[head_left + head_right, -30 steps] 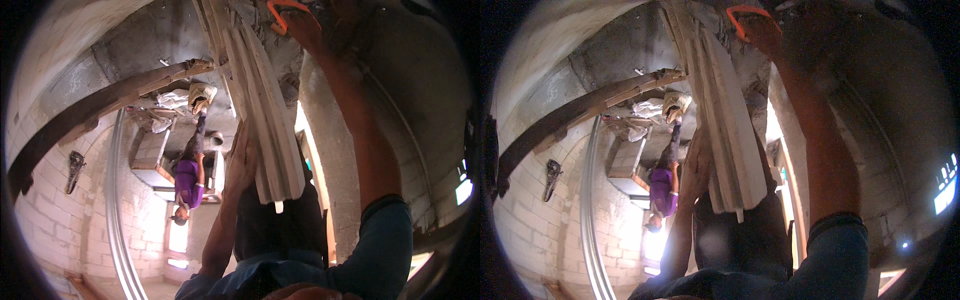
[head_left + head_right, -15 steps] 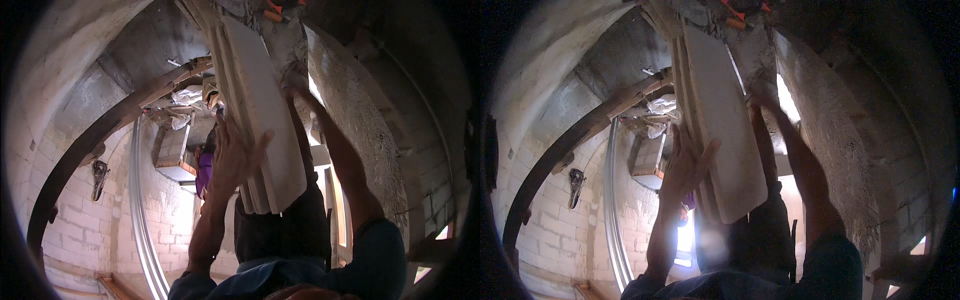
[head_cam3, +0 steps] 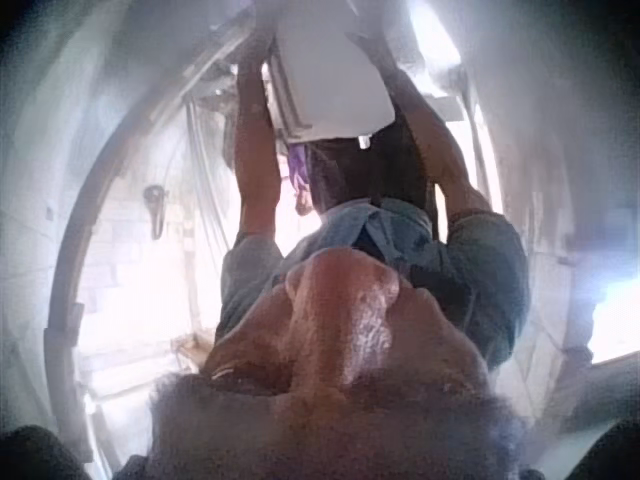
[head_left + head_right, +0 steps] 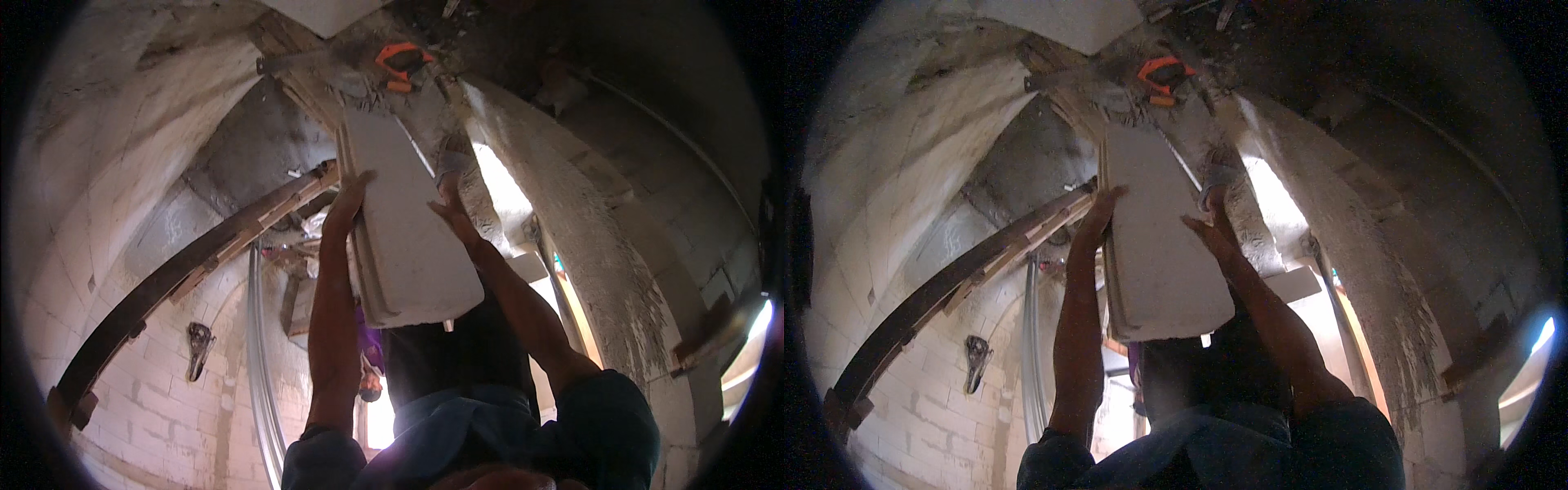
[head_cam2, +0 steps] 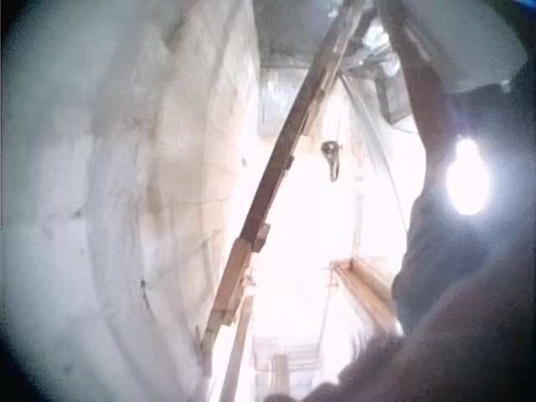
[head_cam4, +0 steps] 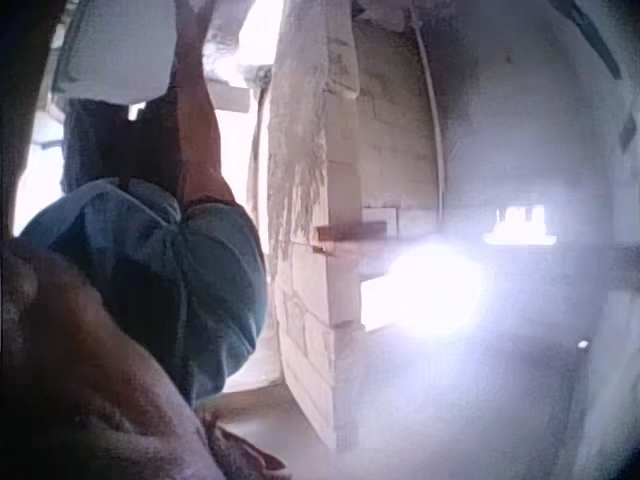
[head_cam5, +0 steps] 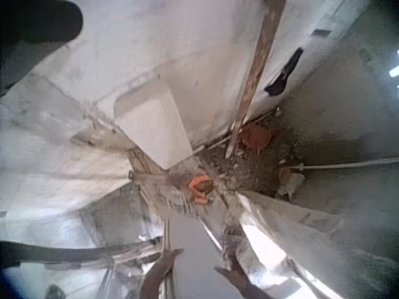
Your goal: The person lifts a large curved piece of plasterboard and positions it against a wooden frame on a wall. They then use a trowel to scoop a grey cement-like substance from a bucket and apply it to the wooden supports to secure the board in place.
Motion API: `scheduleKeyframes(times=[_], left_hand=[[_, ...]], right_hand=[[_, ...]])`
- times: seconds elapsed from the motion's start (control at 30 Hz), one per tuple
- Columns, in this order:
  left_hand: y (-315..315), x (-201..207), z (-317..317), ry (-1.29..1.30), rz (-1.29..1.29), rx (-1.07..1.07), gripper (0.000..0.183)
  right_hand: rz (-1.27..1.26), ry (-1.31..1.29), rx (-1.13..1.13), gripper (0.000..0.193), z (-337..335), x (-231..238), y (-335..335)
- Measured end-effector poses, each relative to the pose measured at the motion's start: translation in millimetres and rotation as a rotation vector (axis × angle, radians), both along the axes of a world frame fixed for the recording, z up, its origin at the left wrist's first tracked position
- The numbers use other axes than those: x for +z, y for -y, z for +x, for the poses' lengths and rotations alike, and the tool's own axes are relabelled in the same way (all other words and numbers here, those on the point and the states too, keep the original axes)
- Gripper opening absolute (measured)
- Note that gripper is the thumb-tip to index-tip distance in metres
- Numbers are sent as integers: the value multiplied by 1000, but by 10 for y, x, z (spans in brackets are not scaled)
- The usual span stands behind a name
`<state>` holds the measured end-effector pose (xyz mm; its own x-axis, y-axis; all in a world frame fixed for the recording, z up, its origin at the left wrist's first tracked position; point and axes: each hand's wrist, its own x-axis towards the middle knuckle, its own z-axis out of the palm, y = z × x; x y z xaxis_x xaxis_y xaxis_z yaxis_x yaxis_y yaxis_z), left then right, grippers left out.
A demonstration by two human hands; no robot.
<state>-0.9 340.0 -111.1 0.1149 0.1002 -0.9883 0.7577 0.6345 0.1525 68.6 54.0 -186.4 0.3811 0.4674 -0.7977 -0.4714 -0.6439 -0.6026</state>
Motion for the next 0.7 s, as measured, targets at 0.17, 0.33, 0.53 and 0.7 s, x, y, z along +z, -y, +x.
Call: scheduleKeyframes(times=[0.17,0.33,0.53,0.7], left_hand=[[186,1160,-157,57,-52,103,78],[233,2312,-56,277,-59,230,74],[421,3042,74,665,-257,568,76],[712,3822,496,876,53,639,76]], right_hand=[[-5,-549,-251,95,361,1170,-17],[212,-432,33,65,754,2411,-73],[180,-49,167,70,1491,4334,-741],[252,67,91,87,1777,5371,-872]])
